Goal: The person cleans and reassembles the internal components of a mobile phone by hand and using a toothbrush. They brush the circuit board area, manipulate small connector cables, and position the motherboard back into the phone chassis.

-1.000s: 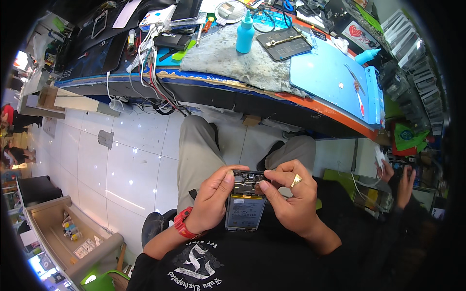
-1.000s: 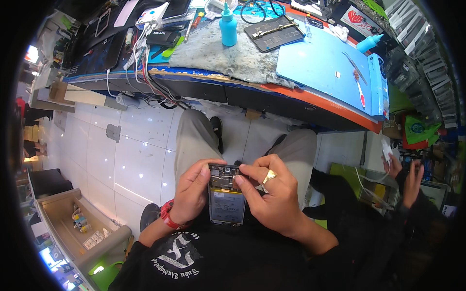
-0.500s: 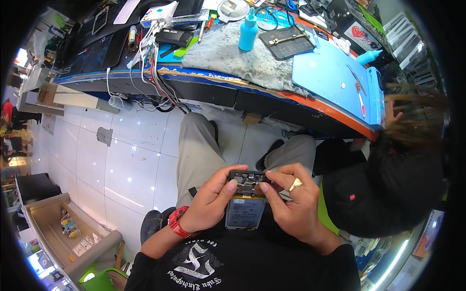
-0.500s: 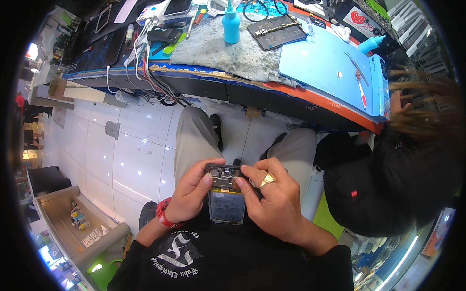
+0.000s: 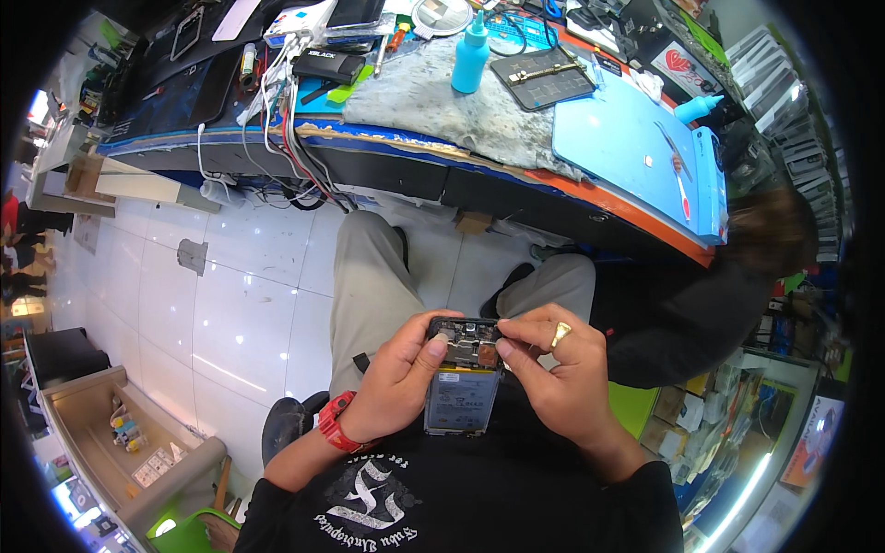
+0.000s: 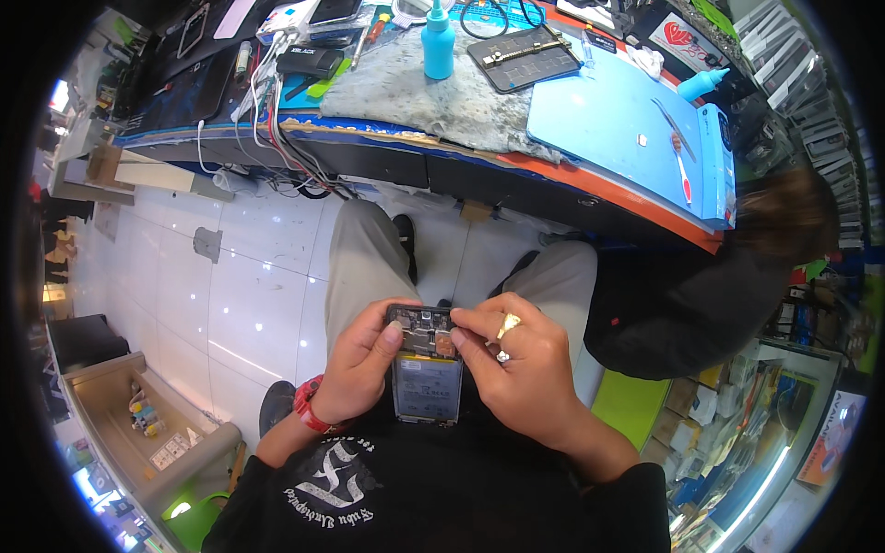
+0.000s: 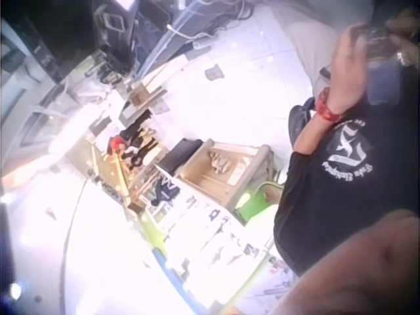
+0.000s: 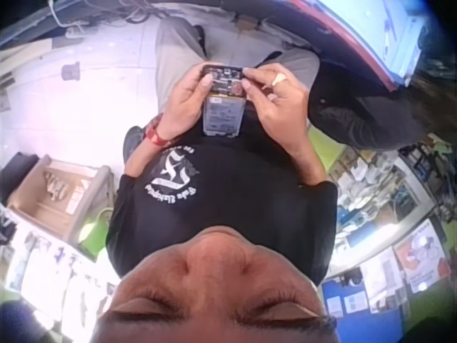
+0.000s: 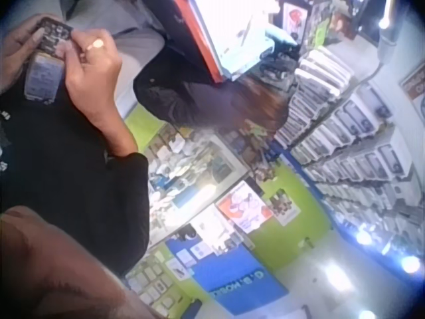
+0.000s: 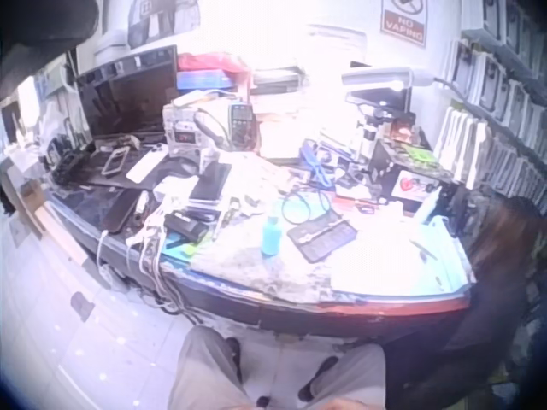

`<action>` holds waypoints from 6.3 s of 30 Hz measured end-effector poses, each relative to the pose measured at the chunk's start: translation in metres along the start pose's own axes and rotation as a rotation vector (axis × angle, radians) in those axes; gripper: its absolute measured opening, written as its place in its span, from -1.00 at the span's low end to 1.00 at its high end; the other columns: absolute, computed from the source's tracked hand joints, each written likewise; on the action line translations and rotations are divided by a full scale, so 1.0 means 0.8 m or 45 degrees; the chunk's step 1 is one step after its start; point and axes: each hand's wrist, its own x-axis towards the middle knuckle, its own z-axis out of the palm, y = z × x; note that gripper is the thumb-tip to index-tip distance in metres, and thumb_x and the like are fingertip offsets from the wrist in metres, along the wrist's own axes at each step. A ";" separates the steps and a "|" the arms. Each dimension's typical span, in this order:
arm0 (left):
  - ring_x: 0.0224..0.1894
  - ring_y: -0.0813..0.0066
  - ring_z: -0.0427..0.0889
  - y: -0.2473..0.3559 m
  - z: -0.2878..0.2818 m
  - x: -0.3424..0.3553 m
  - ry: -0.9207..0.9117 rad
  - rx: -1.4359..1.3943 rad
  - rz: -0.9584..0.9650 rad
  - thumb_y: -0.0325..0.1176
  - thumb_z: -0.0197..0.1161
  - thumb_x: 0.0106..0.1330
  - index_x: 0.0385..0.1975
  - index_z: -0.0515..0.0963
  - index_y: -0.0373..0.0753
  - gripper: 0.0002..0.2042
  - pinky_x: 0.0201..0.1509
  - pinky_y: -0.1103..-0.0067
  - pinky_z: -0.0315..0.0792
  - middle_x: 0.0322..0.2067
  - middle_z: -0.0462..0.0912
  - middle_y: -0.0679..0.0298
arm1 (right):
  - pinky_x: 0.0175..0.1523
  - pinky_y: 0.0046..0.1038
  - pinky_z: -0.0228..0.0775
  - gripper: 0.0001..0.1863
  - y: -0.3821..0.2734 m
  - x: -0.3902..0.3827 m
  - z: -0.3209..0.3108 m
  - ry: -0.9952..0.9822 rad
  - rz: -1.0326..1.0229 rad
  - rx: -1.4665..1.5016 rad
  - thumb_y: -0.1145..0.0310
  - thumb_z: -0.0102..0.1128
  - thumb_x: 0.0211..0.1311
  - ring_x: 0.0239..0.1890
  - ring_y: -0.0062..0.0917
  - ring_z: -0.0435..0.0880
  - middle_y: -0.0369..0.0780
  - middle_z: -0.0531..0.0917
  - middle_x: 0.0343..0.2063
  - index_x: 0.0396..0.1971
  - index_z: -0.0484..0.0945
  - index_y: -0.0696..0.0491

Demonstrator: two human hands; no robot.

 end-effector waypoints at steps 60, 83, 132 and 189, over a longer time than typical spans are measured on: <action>0.10 0.63 0.48 -0.013 -0.005 0.007 -0.063 -0.137 0.078 -0.36 -0.15 0.67 0.22 0.33 -0.28 -0.73 0.25 0.59 0.36 0.05 0.50 0.26 | 0.02 -0.25 0.54 -0.78 0.027 0.012 -0.033 -0.472 -0.193 -0.065 0.56 0.40 0.11 0.02 -0.23 0.62 -0.09 0.53 0.05 -0.21 0.70 0.11; 0.11 0.64 0.46 -0.013 -0.004 0.007 -0.093 -0.154 0.049 -0.37 -0.15 0.66 0.21 0.34 -0.28 -0.74 0.25 0.60 0.34 0.06 0.49 0.28 | -0.16 -0.24 0.52 -0.85 0.021 0.022 -0.046 -0.656 -0.311 -0.274 0.47 0.41 0.11 -0.19 -0.19 0.66 -0.09 0.58 -0.12 -0.29 0.70 0.09; 0.07 0.54 0.59 0.003 0.011 0.012 -0.046 -0.249 0.030 -0.38 -0.03 0.63 0.39 0.24 -0.32 -0.60 0.21 0.57 0.44 0.06 0.60 0.15 | -0.35 -0.56 0.51 -0.87 0.022 -0.003 -0.001 0.055 0.185 0.303 0.52 0.43 0.19 -0.39 -0.62 0.65 -0.26 0.63 -0.44 -0.32 0.63 0.17; 0.06 0.61 0.56 0.005 0.010 0.007 -0.087 -0.211 0.009 -0.32 0.01 0.62 0.20 0.38 -0.41 -0.68 0.17 0.58 0.45 0.00 0.61 0.23 | -0.14 -0.55 0.60 -0.78 0.026 0.002 -0.011 -0.191 0.500 0.792 0.49 0.34 0.33 -0.27 -0.53 0.77 -0.16 0.75 -0.30 -0.11 0.65 0.30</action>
